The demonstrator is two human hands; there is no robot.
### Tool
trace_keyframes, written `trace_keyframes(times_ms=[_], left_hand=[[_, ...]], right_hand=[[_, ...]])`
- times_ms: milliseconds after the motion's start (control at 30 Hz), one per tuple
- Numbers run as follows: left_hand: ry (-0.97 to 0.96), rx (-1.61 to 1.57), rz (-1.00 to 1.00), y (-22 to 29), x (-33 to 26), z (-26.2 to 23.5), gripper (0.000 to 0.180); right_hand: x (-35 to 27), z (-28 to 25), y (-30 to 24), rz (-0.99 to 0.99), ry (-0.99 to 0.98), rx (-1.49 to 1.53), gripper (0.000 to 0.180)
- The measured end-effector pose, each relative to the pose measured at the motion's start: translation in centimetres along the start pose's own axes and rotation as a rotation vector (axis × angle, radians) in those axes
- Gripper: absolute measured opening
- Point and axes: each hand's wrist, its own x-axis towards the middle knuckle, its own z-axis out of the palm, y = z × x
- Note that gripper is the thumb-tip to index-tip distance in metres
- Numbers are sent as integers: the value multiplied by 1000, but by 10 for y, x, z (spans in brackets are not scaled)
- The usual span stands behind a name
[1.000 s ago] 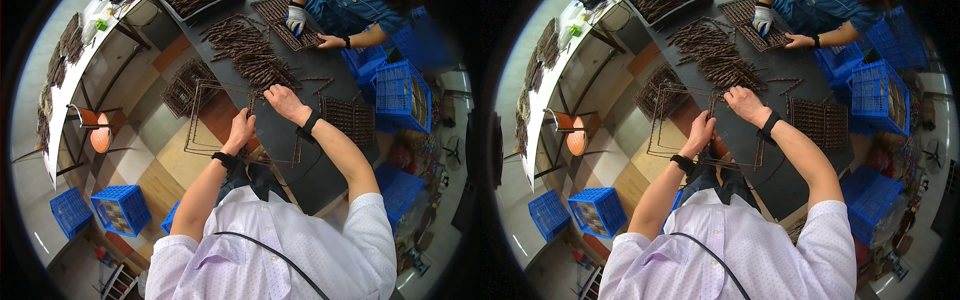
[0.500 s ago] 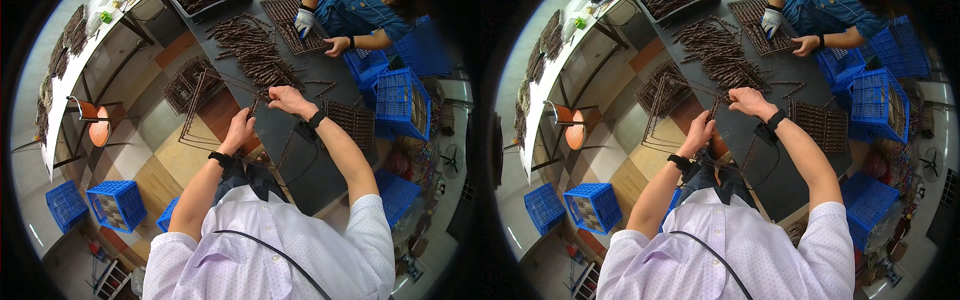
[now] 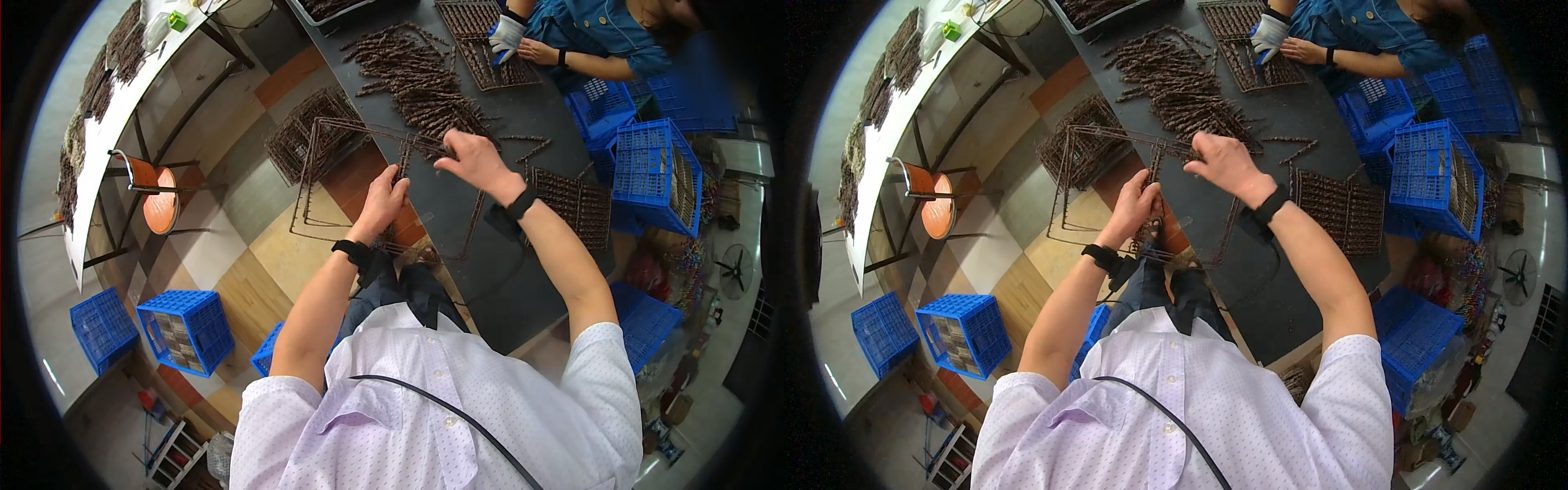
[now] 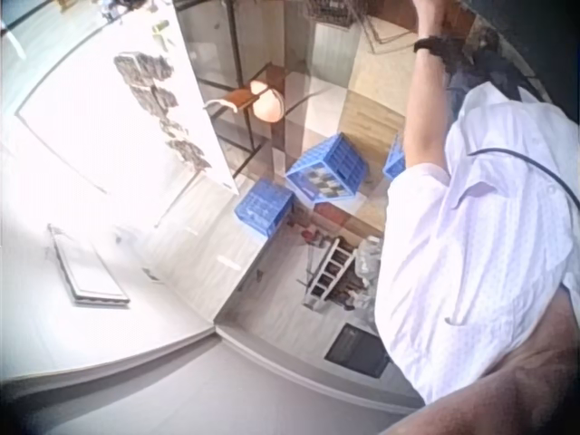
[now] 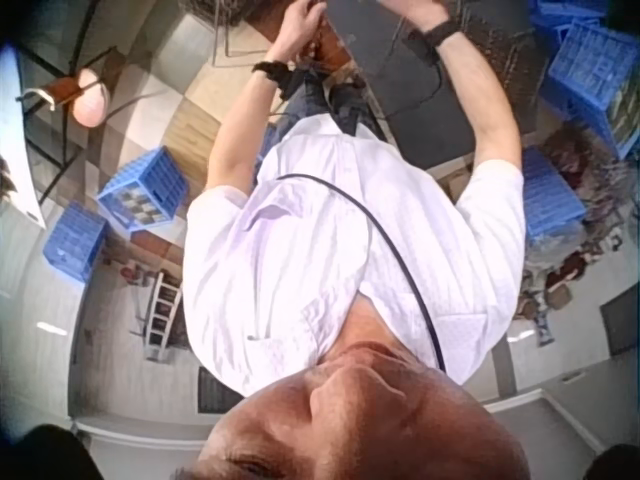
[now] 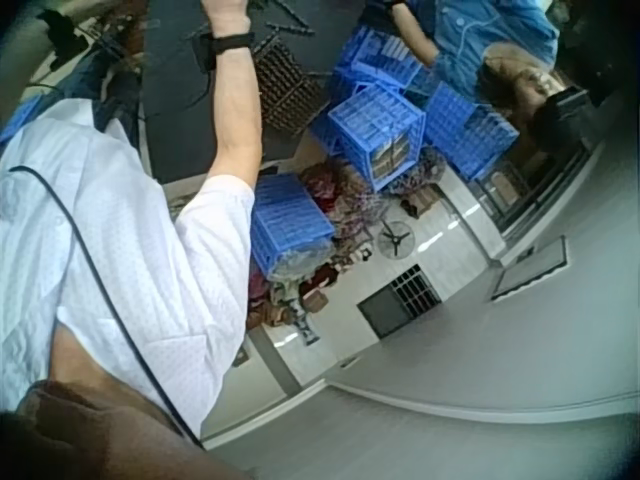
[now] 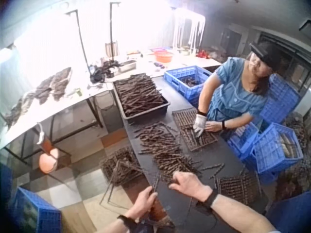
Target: Manually inserting sticks into a wire frame to create woven-style mats, then sorting finished mats into crates.
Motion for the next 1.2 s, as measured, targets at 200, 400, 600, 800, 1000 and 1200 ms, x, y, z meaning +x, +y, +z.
trace_keyframes(times_ms=[200,400,600,800,1000,1200], left_hand=[[-38,-155,-98,9,1,7,11],[29,-58,-52,11,1,-9,11],[41,-115,-94,18,5,-21,11],[64,-98,-72,18,6,-40,13],[43,2,-103,-4,2,-84,44],[347,-55,-15,-52,8,-153,47]], right_hand=[[7,32,-9,-261,111,-601,13],[22,33,-8,-407,48,-565,11],[40,44,-18,-334,100,-562,10],[65,50,-17,-385,114,-606,10],[100,38,-28,-463,-293,-99,15],[135,28,-56,-99,6,721,12]])
